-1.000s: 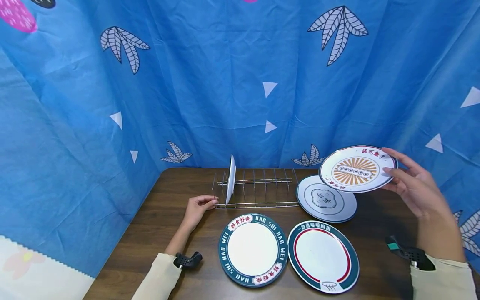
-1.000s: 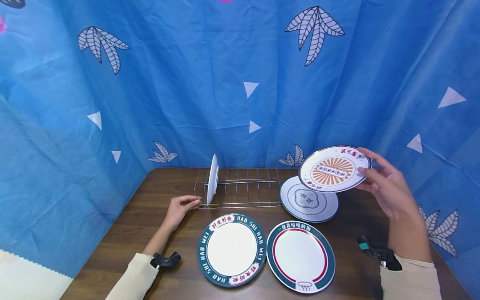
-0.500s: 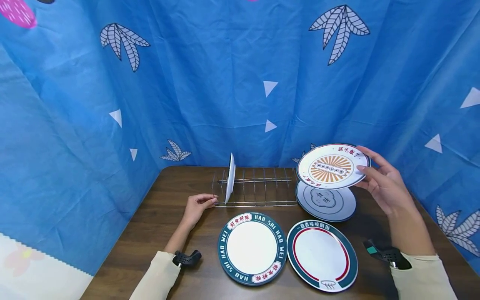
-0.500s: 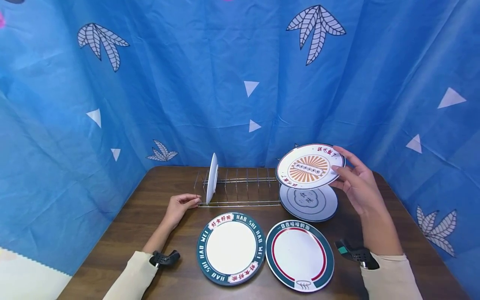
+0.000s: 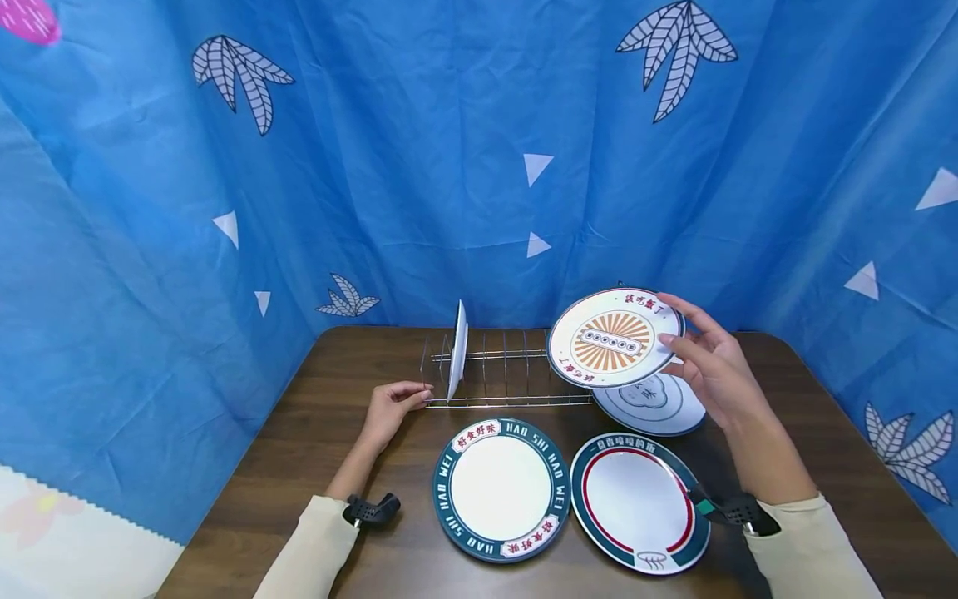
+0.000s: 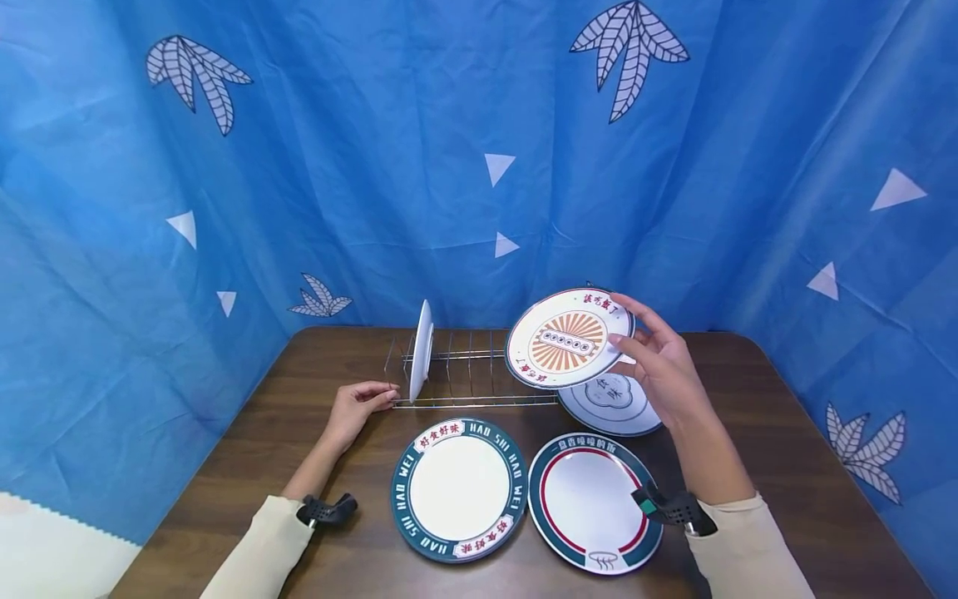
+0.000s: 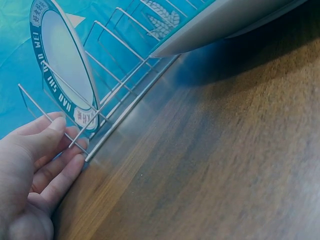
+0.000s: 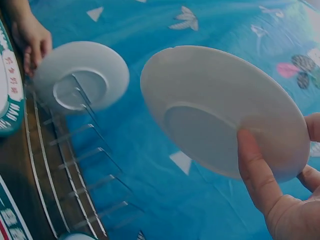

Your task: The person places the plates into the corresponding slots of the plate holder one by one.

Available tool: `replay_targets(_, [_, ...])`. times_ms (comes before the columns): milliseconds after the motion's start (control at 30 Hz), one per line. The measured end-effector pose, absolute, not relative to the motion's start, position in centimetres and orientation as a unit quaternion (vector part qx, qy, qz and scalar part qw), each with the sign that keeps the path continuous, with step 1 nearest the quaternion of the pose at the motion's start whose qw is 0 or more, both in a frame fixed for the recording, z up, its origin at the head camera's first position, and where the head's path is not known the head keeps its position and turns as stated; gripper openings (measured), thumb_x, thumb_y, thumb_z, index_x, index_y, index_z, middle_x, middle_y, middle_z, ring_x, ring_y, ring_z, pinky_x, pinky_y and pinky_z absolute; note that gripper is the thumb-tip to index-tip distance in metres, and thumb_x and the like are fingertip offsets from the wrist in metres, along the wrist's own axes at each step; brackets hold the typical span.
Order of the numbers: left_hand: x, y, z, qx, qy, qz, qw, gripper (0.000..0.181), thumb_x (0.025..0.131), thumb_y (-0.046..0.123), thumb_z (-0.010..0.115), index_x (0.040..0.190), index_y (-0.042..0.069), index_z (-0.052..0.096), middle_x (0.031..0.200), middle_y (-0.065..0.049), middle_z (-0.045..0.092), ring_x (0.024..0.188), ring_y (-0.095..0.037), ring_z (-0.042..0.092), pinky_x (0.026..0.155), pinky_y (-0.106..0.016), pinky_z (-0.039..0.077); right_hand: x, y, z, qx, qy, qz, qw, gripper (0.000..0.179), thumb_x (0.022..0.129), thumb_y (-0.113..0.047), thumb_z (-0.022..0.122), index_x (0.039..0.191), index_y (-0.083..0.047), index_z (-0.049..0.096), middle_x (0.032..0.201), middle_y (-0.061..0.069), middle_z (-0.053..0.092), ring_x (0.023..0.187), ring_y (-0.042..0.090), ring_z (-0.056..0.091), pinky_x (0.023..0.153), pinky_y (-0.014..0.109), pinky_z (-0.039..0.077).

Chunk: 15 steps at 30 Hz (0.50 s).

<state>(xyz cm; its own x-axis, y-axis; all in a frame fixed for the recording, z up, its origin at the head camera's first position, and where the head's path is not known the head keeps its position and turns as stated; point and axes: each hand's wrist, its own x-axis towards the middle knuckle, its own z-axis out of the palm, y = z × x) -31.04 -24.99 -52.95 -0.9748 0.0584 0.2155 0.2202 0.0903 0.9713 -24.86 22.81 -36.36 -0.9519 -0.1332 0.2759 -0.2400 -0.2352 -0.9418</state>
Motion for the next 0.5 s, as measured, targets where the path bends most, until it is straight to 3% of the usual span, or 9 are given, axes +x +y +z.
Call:
replay_targets(167, [-31.2, -25.1, -53.3, -0.095, -0.738, -0.665, 0.064, 0.018, 0.091, 0.002, 0.074, 0.105, -0.009, 0.075, 0.108, -0.027, 0.072, 0.089, -0.015, 0.074, 0.080, -0.031, 0.063, -25.0, 20.9, -36.5, 0.162, -0.627, 0.762, 0.018, 0.057, 0.102, -0.003, 0.059, 0.155, -0.012, 0.041, 0.131, 0.013, 0.043, 0.104, 0.016, 0.059, 0.075, 0.025, 0.062])
replay_targets(500, [-31.1, -25.4, -52.9, -0.082, -0.757, -0.647, 0.053, 0.021, 0.093, 0.003, 0.072, 0.112, -0.006, 0.074, 0.115, -0.026, 0.071, 0.098, -0.027, 0.073, 0.084, -0.033, 0.061, -25.5, 17.6, -35.9, 0.149, -0.665, 0.732, 0.004, 0.060, 0.100, -0.013, 0.066, 0.156, -0.017, 0.041, 0.136, 0.012, 0.043, 0.109, 0.021, 0.055, 0.079, 0.027, 0.062])
